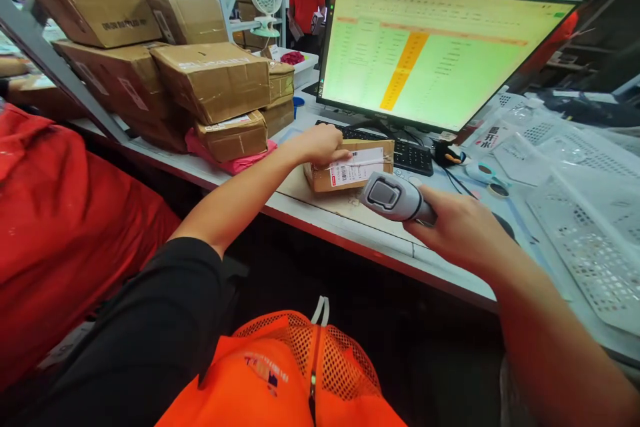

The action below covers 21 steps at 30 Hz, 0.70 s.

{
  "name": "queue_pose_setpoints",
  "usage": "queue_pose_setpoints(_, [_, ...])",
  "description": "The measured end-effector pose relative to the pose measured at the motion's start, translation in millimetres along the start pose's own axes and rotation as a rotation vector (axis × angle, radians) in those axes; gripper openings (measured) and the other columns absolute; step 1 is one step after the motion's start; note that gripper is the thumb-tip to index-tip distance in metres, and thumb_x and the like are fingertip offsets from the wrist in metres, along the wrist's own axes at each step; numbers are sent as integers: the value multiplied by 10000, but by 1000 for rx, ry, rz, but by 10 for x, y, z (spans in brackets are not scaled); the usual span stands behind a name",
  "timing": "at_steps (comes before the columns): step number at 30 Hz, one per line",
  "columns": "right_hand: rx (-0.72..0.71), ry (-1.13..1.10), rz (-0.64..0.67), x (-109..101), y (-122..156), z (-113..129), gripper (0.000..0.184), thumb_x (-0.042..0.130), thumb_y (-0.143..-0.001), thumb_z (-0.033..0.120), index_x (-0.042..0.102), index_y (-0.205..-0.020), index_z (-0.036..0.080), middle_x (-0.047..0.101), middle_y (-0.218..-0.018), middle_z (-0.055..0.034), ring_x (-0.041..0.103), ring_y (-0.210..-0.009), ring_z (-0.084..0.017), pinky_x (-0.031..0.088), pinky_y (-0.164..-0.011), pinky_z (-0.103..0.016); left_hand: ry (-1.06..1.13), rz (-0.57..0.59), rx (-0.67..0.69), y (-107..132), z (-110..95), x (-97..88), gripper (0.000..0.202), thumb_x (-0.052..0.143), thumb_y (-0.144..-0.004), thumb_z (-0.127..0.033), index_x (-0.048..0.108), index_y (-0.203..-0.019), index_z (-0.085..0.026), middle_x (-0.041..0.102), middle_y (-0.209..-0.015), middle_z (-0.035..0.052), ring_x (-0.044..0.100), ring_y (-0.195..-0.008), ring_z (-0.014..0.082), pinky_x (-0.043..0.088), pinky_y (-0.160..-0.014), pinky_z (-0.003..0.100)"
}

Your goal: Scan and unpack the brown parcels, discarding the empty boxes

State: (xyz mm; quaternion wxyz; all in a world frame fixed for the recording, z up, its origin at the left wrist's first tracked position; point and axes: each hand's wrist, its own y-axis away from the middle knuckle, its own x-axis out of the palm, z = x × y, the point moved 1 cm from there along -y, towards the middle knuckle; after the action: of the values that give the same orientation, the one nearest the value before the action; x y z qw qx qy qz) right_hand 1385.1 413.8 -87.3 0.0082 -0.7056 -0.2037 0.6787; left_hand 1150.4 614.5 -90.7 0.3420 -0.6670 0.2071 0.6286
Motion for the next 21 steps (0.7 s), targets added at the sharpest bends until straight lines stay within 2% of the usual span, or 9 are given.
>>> queue_pose_setpoints(7, [-4,136,75,-96,-189,98,170,677,-806,365,638,-911,236,699,-804,-41,615,-715,-228,290,-588,-312,7,-4,15,16,-23,-13,530,531,-1033,-526,836,-1040,-93,772,-929,178,695,-848,266,412,-719,343])
queue_pose_setpoints(15, [-17,62,64,-84,-229,110,174,692,-800,377,649,-910,249,722,-841,-50,641,-753,-240,320,-611,-323,14,17,-33,48,-58,-71,522,546,-1032,-529,829,-1079,-92,776,-992,190,723,-944,295,455,-768,350])
queue_pose_setpoints(18, [28,41,21,-29,-189,-77,185,671,-814,383,656,-939,248,731,-858,-54,651,-763,-250,351,-621,-319,-3,24,-37,142,-140,-59,522,536,-1041,-551,824,-1068,-117,778,-1017,183,731,-978,308,472,-784,355])
queue_pose_setpoints(21, [214,82,-45,112,-175,-487,255,615,-884,460,659,-979,227,739,-880,-89,666,-766,-280,374,-610,-326,-11,39,-31,361,-361,78,481,547,-1047,-526,802,-1094,-120,777,-1060,177,734,-1012,320,508,-832,368])
